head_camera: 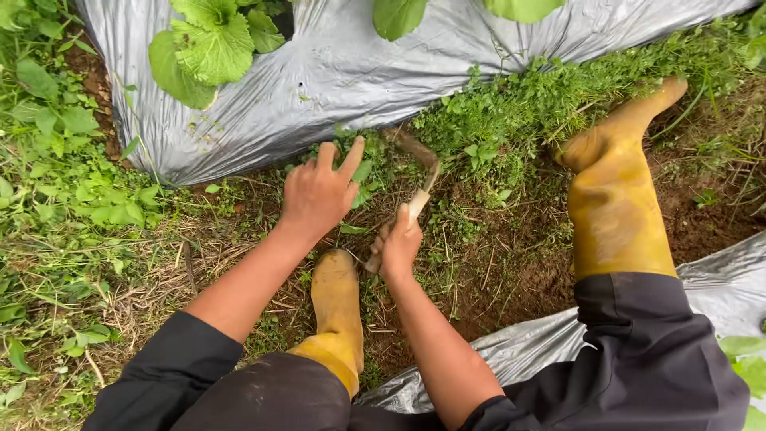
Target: The person uses a small hand hoe to remove weeds from the soil between rows of crops covered with plastic mulch. They repeatedly scrape the ground to uproot the weeds and occasionally pull them out by hand.
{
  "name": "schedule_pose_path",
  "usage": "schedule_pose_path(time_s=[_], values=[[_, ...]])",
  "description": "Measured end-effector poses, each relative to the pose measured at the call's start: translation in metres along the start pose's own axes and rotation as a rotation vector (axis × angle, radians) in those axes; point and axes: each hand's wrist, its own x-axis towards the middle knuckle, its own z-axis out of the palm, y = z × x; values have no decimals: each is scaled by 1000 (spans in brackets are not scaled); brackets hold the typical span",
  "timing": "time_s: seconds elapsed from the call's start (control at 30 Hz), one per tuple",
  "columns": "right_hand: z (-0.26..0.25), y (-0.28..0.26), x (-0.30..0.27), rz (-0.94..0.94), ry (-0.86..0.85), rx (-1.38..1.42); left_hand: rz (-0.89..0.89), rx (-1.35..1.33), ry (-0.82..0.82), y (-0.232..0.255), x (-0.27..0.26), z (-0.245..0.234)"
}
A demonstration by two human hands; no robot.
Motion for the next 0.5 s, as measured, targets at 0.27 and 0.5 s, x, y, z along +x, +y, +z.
schedule_pose_path(time_s=[0.27,0.5], values=[[0,-10,9,-120,-9,-220,44,-43,-4,-34,-13,84],[-9,12,21,-246,-16,-496,1,-242,-134,-48,-36,94]])
